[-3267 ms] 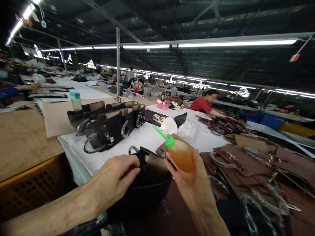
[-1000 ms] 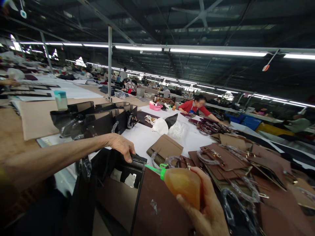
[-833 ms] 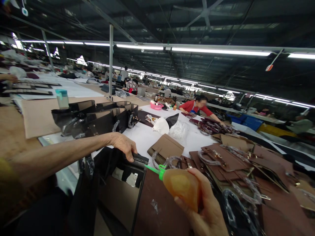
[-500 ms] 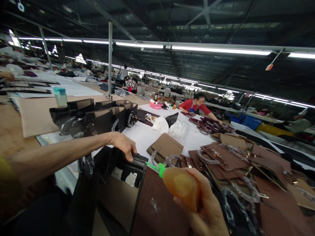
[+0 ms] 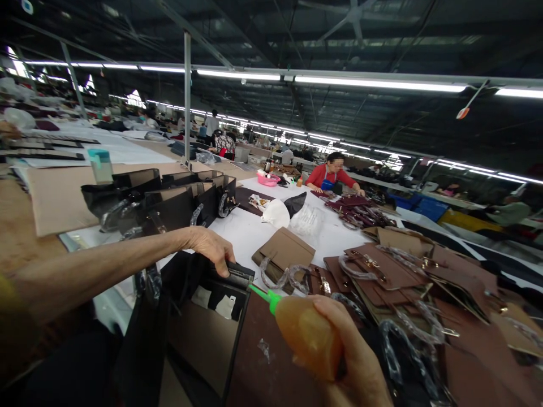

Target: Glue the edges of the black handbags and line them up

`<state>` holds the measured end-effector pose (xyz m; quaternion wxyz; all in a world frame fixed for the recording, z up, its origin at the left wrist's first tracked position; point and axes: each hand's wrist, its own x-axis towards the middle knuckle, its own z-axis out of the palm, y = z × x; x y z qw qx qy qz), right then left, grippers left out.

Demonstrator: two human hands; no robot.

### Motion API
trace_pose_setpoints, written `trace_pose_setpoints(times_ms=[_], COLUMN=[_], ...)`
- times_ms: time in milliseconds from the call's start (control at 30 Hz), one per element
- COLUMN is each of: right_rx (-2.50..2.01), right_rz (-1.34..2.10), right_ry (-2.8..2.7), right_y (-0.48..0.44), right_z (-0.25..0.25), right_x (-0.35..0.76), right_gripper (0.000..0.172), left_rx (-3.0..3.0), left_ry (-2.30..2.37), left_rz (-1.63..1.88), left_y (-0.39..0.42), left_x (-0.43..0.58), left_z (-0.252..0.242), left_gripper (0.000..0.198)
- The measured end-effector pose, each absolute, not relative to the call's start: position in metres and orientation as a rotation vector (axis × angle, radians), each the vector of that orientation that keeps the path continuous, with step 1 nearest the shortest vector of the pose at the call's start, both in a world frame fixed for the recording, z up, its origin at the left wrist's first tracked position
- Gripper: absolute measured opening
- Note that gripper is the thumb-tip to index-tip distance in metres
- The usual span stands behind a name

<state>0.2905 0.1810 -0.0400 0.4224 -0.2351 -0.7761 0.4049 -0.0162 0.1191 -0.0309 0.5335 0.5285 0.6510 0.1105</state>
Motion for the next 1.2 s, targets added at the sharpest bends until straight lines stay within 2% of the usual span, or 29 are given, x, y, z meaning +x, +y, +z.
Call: trace_pose_setpoints(times_ms=[200,333,633,1000,1200], right_rx=[-0.607,-0.673,-0.779,-0.702,-0.705], right_rz=[1.066,1.096,1.121,1.171,1.116], right_ry=[-1.939,-1.908,-1.934,-1.948,-2.033], right_y=[0.191,0.19,0.214,0.212,0.226], right_z=[-0.046,-0.045,-0.037,-0.052,-0.064], right_x=[0.287,0.29,0.309,0.285,0.28], right_gripper=[0.05,0.049,0.058,0.051,0.055], left_rx=[1.336,1.396,1.8,1.85,1.843], left_ry=[1.601,1.658,1.954,2.036,2.049], left_rz=[0.236,0.226,-0.07,-0.005,-0.032], left_y=[0.117,0.109,0.104,0.106,0.109], left_x=[-0.011,-0.004,0.021,0.014,0.013], left_z=[-0.022,-0.005,0.047,0.007,0.005], left_gripper=[0.025,0.022,0.015,0.017,0.016])
